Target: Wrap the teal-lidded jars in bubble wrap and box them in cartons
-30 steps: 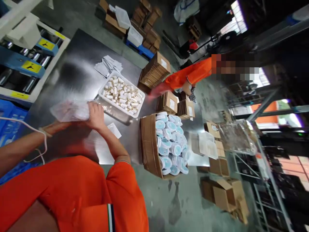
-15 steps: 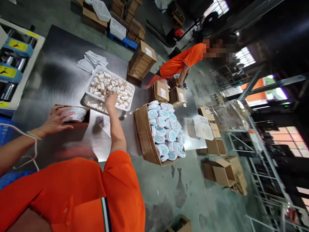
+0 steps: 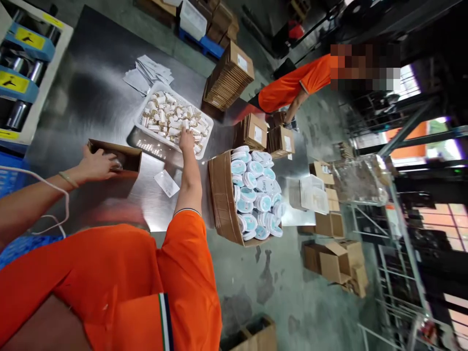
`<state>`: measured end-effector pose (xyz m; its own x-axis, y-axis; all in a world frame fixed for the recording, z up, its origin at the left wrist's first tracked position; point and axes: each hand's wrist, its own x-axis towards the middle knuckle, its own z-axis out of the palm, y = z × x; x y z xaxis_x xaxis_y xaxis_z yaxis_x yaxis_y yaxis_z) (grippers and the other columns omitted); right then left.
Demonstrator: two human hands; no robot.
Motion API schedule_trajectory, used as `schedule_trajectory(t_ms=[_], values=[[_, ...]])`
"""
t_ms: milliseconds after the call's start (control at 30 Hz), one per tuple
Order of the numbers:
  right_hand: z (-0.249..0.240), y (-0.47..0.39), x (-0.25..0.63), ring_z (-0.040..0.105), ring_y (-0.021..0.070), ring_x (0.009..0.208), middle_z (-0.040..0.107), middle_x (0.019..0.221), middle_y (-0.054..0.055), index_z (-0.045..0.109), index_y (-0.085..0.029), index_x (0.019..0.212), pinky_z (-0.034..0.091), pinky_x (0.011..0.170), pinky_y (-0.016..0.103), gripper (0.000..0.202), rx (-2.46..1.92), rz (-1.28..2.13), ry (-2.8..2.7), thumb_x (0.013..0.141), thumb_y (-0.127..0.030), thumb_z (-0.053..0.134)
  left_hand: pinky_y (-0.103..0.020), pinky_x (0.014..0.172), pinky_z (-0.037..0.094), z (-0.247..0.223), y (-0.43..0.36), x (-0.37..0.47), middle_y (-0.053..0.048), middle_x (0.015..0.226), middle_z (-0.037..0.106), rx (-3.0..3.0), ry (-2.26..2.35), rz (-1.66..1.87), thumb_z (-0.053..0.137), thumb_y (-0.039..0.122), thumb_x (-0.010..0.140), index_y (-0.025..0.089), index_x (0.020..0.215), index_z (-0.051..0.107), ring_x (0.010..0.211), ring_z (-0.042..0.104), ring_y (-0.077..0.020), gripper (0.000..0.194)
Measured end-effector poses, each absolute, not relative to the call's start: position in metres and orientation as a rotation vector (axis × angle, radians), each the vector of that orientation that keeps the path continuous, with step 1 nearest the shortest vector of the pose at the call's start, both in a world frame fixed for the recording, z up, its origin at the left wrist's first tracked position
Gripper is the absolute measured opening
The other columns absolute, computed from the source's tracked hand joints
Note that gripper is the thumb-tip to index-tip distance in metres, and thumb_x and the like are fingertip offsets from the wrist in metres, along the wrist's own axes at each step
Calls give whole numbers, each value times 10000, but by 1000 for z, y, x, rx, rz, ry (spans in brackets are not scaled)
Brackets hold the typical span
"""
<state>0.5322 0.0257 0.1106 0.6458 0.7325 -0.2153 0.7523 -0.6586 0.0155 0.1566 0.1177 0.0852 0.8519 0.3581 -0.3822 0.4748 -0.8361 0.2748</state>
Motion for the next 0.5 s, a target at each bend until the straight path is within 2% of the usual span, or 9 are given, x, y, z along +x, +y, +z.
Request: schedule_trajectory(t_ms=[67, 133, 233, 300, 367, 433, 500], values=[[126, 28, 518, 591, 335, 1516, 661, 1603, 241, 625, -93, 1565, 516, 1285, 484, 482, 2746, -195, 1368, 1114, -34, 466, -916, 1233, 143, 84, 119, 158, -181, 1585, 678, 2672, 626, -505, 733, 281, 1132, 101, 1423, 820, 1333, 523, -365, 353], [142, 28, 487, 636, 345, 1493, 671, 1594, 203, 627, -139, 1583, 540, 1267, 514, 471, 2710, -143, 1556, 1149, -85, 453, -910, 1252, 105, 82, 120, 157, -187, 1596, 673, 2677, 641, -500, 752, 260, 1110, 93, 1528, 749, 1315, 560, -358, 450], [158, 23, 416, 736, 328, 1400, 730, 1544, 118, 667, -252, 1593, 591, 1211, 491, 446, 2533, -349, 1834, 1187, -180, 495, -878, 1284, 103, 81, 120, 153, -217, 1626, 651, 2672, 666, -396, 767, 288, 1104, 58, 1637, 612, 1302, 590, -340, 601], [159, 18, 368, 772, 330, 1372, 786, 1492, 118, 746, -246, 1538, 611, 1177, 464, 412, 2327, -578, 1913, 1175, -204, 555, -838, 1298, 167, 81, 118, 149, -236, 1670, 605, 2681, 636, -313, 708, 253, 1120, 42, 1565, 639, 1337, 582, -335, 497], [153, 18, 337, 828, 326, 1247, 865, 1325, 121, 871, -216, 1338, 650, 1087, 430, 278, 2200, -673, 1945, 1131, -297, 703, -810, 1309, 197, 83, 115, 146, -221, 1649, 617, 2703, 598, -274, 657, 188, 1105, 69, 1429, 725, 1365, 575, -338, 352], [146, 27, 331, 850, 307, 1150, 902, 1185, 90, 923, -240, 1181, 669, 1007, 392, 189, 2137, -704, 1957, 1042, -344, 846, -810, 1314, 193, 83, 110, 144, -193, 1513, 700, 2702, 597, -280, 660, 159, 1065, 119, 1283, 797, 1338, 597, -353, 260], [143, 49, 349, 849, 283, 1152, 911, 1162, 48, 929, -285, 1188, 663, 992, 354, 181, 2174, -681, 1967, 1033, -320, 843, -825, 1307, 190, 81, 105, 143, -177, 1358, 759, 2687, 608, -256, 659, 152, 1044, 146, 1151, 836, 1281, 635, -370, 207]])
